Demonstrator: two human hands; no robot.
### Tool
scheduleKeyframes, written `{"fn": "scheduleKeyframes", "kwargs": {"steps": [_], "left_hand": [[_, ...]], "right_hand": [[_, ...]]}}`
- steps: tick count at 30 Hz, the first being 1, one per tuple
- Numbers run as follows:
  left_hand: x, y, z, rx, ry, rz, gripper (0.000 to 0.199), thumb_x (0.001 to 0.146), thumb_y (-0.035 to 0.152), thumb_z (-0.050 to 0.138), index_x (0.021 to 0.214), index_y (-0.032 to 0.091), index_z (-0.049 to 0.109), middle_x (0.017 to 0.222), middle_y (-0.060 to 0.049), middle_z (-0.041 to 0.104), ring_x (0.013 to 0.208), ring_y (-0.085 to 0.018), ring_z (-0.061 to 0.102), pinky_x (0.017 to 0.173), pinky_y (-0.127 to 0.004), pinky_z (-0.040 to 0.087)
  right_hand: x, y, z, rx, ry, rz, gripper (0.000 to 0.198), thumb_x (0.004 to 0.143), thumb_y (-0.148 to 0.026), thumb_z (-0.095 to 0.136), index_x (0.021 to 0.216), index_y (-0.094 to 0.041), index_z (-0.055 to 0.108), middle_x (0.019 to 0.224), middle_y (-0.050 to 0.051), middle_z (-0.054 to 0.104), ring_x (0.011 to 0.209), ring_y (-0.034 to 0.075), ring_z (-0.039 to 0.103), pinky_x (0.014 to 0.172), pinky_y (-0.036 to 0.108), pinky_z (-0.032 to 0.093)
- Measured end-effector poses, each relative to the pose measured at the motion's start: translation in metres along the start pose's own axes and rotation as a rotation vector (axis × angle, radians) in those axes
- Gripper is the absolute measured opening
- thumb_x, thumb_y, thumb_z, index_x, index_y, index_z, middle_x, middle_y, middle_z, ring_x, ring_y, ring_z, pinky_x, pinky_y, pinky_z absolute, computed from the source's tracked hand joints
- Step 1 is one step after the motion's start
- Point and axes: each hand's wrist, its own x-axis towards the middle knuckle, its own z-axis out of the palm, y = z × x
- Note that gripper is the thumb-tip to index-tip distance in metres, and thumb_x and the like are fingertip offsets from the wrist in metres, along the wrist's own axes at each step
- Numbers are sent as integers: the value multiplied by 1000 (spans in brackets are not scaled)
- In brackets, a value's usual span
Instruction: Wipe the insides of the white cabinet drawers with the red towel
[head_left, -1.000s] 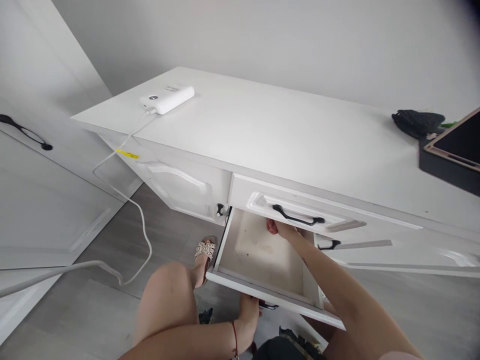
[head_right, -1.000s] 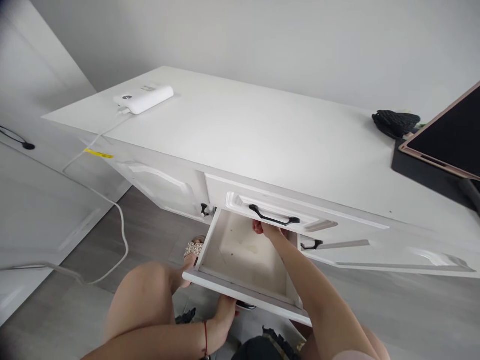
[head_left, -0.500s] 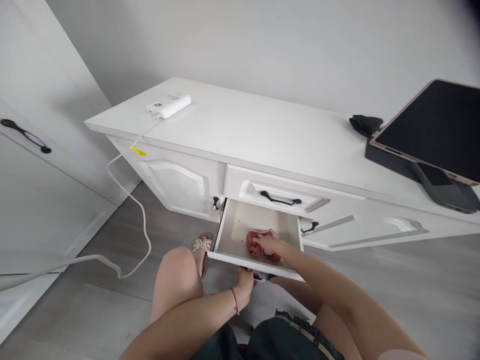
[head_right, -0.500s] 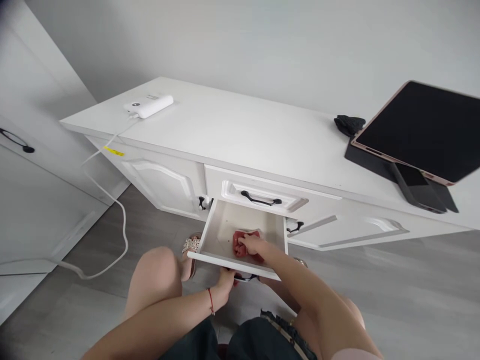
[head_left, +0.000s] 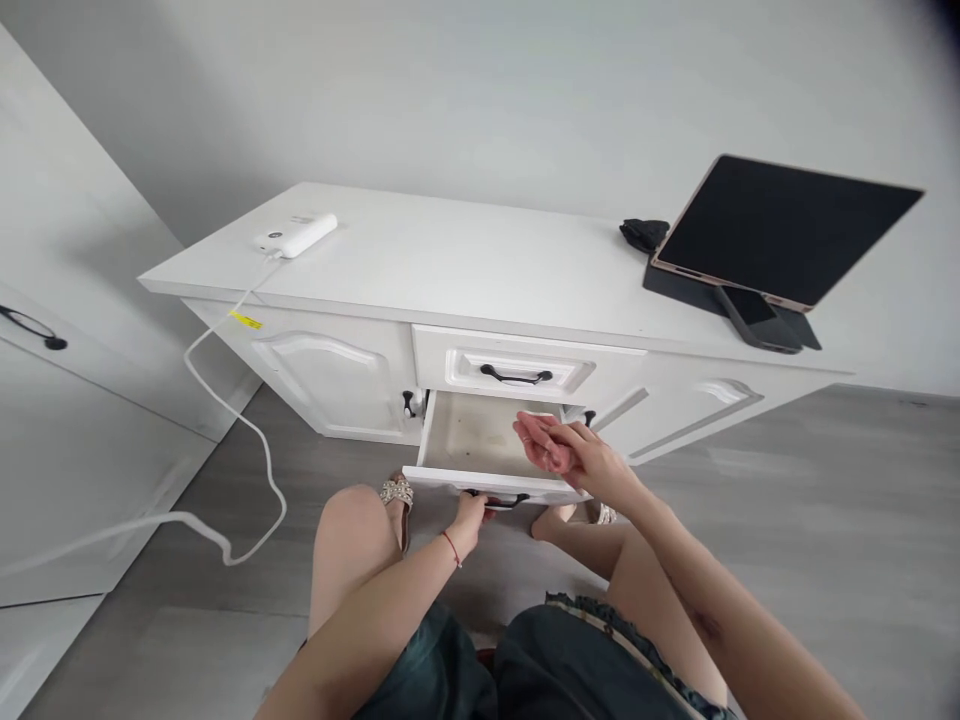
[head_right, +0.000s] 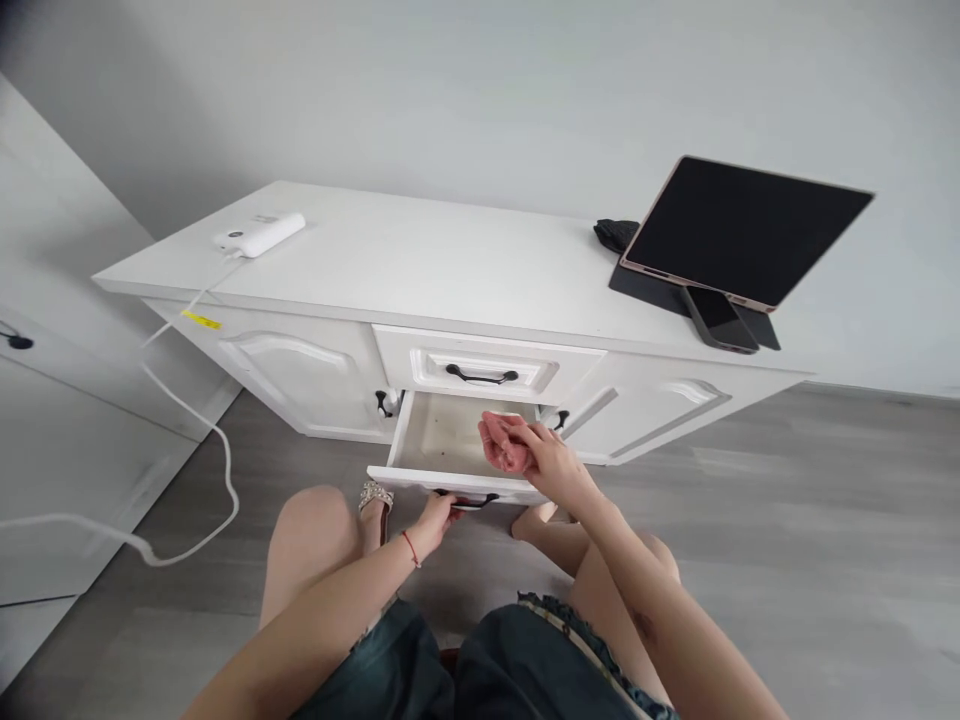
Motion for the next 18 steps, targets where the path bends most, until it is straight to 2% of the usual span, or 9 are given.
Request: {"fn": "scheduleKeyframes", "kwargs": {"steps": [3, 7, 9, 11, 14, 18], "left_hand": [[-1, 0, -2, -52, -69, 10, 17, 70, -2, 56, 74, 15, 58, 68, -4, 68, 59, -11, 61, 53, -19, 45], [-3, 1, -6, -98, -144, 37, 10, 76, 6, 61, 77, 16, 59, 74, -5, 70, 61, -10, 62, 58, -20, 48], [-3, 2, -9, -104, -172, 54, 9, 77, 13, 65, 79, 17, 58, 78, -5, 70, 63, -10, 63, 62, -21, 49], [-3, 2, -10, -99, -196, 69, 12, 76, 18, 68, 80, 17, 57, 80, -6, 70, 64, -10, 63, 64, -22, 49], [-1, 1, -9, -91, -198, 95, 13, 77, 21, 67, 82, 18, 55, 79, -3, 68, 63, -9, 62, 65, -21, 48], [-5, -3, -2, -76, -184, 143, 14, 81, 20, 61, 94, 17, 56, 82, -2, 67, 66, -9, 60, 66, -22, 47]], "right_hand": [[-43, -3, 13, 51, 225, 143, 53, 79, -14, 50, 130, -29, 46, 113, 5, 54, 98, 21, 57, 77, 31, 50], [-82, 8, 71, 14, 525, 175, 47, 85, -21, 48, 132, -27, 44, 118, 9, 50, 106, 24, 53, 87, 38, 49], [-88, 13, 98, -87, 493, 176, 46, 85, -19, 46, 130, -27, 48, 121, 10, 48, 113, 28, 47, 91, 42, 47], [-86, 16, 114, -197, 348, 218, 49, 85, -15, 43, 132, -27, 50, 122, 11, 48, 114, 30, 44, 93, 44, 45], [-73, 14, 121, -331, 143, 261, 56, 84, -13, 42, 137, -31, 47, 125, 12, 48, 112, 32, 41, 93, 47, 44], [-49, -4, 121, -384, 46, 118, 59, 86, -14, 44, 141, -34, 40, 131, 10, 48, 116, 33, 38, 90, 45, 46]]}}
